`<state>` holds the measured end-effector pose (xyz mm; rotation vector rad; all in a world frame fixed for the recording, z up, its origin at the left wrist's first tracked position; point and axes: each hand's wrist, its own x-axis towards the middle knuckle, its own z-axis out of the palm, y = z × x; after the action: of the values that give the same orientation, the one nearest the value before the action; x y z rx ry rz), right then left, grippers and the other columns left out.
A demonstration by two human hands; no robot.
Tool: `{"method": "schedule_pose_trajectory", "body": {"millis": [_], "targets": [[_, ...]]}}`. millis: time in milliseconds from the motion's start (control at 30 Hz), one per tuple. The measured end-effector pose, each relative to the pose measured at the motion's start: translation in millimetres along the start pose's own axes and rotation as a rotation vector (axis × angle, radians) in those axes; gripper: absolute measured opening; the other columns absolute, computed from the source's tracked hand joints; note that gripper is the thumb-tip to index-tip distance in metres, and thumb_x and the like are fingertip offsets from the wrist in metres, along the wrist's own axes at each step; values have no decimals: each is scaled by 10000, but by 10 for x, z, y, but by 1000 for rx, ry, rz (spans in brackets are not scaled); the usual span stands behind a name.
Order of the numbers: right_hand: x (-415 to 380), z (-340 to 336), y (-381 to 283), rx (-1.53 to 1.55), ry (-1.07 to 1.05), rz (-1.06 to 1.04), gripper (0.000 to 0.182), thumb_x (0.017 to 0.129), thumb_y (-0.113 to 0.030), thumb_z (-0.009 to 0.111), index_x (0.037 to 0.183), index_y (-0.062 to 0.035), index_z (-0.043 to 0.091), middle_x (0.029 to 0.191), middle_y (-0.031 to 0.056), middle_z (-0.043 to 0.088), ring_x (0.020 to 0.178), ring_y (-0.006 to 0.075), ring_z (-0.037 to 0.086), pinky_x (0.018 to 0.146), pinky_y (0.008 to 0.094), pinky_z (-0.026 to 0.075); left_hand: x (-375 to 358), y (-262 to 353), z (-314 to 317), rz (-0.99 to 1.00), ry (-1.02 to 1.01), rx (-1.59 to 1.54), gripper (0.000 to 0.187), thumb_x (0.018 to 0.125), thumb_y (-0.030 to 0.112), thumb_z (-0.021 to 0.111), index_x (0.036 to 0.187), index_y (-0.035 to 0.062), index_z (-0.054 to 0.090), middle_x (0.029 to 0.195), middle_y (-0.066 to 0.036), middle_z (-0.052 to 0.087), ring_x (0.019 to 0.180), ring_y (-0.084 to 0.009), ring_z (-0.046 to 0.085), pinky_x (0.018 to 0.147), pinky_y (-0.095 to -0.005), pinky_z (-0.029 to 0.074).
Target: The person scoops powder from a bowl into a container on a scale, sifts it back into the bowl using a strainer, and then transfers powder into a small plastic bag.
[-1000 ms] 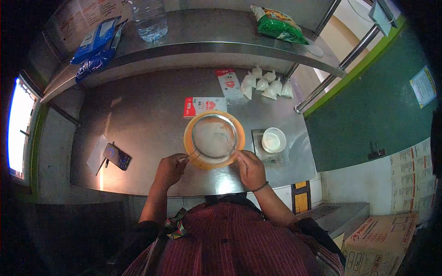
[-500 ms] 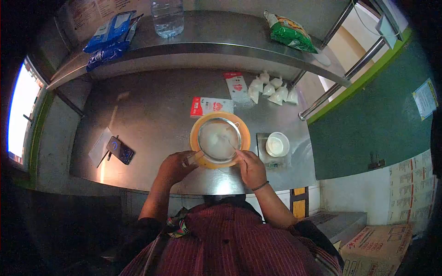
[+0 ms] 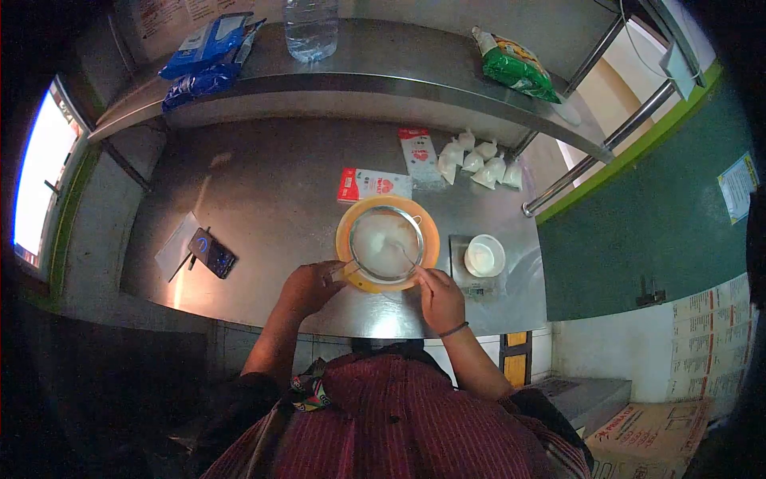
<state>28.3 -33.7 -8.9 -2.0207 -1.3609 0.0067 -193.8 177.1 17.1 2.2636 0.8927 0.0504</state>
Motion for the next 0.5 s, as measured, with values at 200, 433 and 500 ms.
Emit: {"method": "schedule_pose_trajectory", "body": {"millis": [200,433,500], "targets": [[-3,-51,-22,36,-14,15,261,999,-155,586,1213,-70,708,1091,167,720,990,347,698,860,435,567,14,-88,41,28,17,-21,476,900,346,738,1347,195,676,874,-133,740,783,-310,711,769,-440,570],[-29,-32,36,17,-13,34,252,995,-146,597,1206,-69,712,1074,160,722,986,340,700,862,425,568,19,-128,63,51,31,-22,476,882,364,758,1317,182,693,875,-130,742,783,-309,712,758,-445,568],[-26,-20,62,3,23,-9,245,993,-145,599,1194,-67,715,1064,158,724,984,335,702,863,426,567,18,-105,57,60,48,-34,481,879,367,761,1318,183,692,873,-128,741,783,-310,711,756,-445,567]]}}
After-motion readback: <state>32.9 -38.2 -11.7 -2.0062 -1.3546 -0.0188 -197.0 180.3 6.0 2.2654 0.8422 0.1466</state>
